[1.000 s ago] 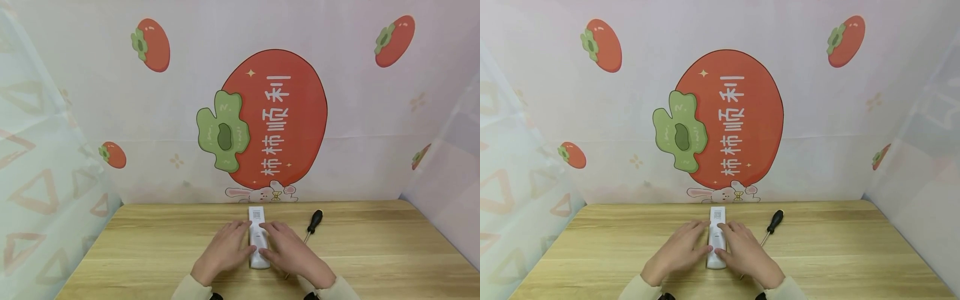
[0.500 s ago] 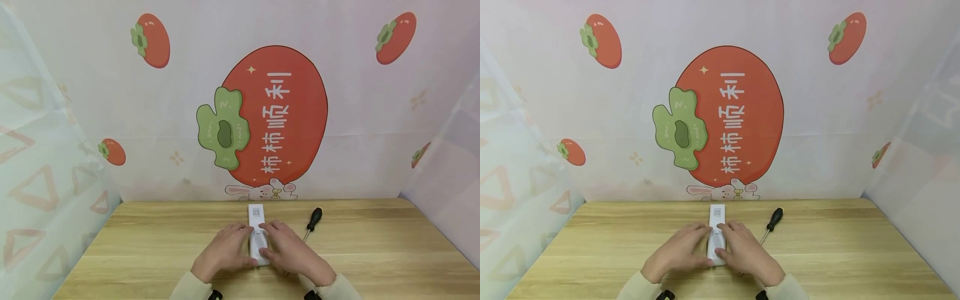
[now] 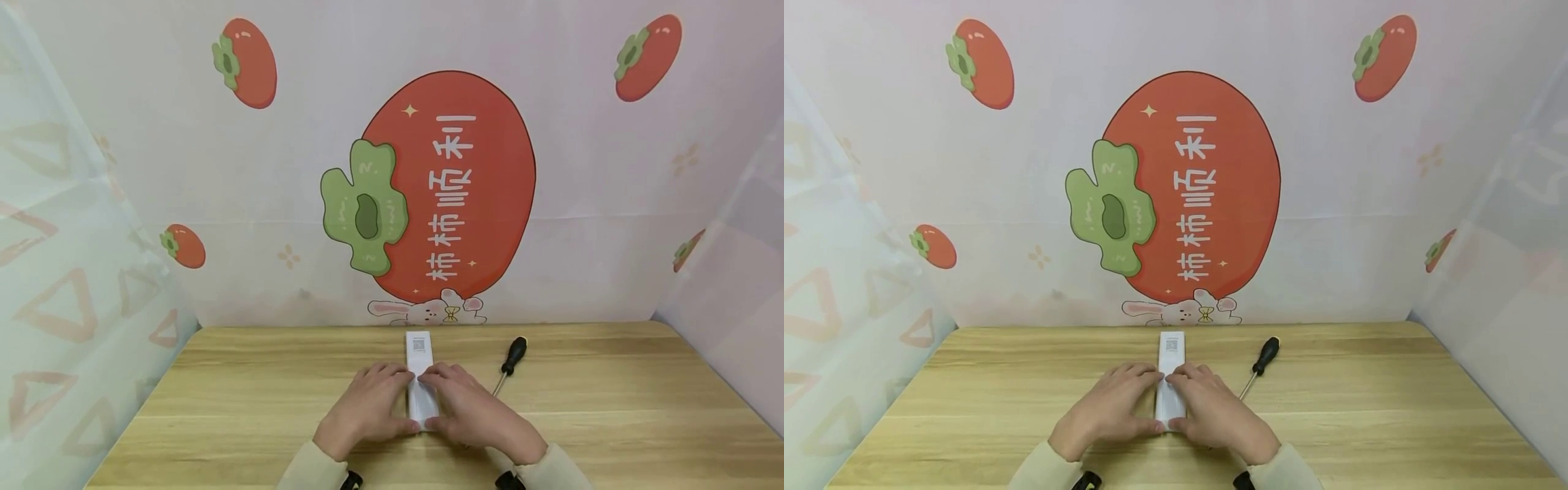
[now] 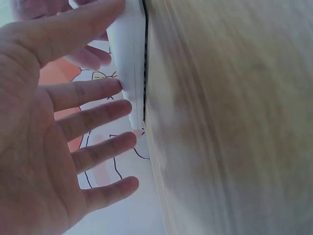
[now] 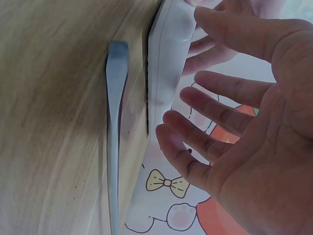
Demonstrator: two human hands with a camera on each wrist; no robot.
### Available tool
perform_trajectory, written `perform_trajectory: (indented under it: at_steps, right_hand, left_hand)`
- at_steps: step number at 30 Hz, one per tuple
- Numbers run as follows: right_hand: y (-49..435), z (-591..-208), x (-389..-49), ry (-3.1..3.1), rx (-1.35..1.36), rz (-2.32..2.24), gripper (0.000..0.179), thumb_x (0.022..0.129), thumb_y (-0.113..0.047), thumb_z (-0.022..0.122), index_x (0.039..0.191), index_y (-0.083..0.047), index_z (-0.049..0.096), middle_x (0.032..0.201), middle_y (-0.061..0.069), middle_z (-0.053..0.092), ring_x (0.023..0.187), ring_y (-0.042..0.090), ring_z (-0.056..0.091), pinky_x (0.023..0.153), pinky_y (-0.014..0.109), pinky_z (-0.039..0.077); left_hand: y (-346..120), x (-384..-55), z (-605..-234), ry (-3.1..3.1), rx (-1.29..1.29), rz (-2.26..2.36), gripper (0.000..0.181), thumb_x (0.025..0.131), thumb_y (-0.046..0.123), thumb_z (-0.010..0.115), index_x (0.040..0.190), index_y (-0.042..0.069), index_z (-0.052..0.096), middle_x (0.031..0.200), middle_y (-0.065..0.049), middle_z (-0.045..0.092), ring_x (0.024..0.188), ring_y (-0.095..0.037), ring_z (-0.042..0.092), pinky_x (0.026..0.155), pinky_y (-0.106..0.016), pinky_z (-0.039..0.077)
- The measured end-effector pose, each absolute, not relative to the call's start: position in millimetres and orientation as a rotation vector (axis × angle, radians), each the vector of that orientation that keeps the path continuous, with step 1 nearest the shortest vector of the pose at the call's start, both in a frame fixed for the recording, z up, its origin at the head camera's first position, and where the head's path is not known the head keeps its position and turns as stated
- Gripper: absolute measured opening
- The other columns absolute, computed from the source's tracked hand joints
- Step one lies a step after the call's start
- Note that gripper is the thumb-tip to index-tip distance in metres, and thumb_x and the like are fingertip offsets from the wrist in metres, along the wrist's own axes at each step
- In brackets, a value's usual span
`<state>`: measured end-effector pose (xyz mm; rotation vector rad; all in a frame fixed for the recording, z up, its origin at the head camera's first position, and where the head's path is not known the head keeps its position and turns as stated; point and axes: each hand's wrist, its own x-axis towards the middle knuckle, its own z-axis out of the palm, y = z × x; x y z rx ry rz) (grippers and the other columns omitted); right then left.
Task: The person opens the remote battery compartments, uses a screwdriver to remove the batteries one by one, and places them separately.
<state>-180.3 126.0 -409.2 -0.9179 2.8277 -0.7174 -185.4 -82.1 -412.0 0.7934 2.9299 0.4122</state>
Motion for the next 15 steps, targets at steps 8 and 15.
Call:
perform_trajectory:
  at_steps: [8,15]
  right_hand:
    - [123.1,-410.0,-181.6,2.843,-0.936,-0.645,0.057,0.084,-0.027,0.085,0.131,-0.002,0.064,0.131,0.004,0.059,0.118,0.024,0.053,0.101,0.048,0.048]
    - [121.3,-410.4,-180.8,2.894,-0.997,-0.532,0.058,0.083,-0.031,0.085,0.130,-0.003,0.065,0.130,0.004,0.058,0.114,0.024,0.052,0.098,0.046,0.048]
  left_hand:
    - [-82.1,-185.8,-411.9,2.953,0.836,0.295,0.076,0.082,0.060,0.077,0.140,0.014,0.060,0.144,-0.001,0.056,0.137,-0.028,0.046,0.112,-0.055,0.037]
    - [-81.4,-186.5,-414.2,2.968,0.857,0.260,0.076,0.081,0.059,0.077,0.140,0.014,0.059,0.143,-0.001,0.056,0.136,-0.026,0.046,0.112,-0.054,0.037]
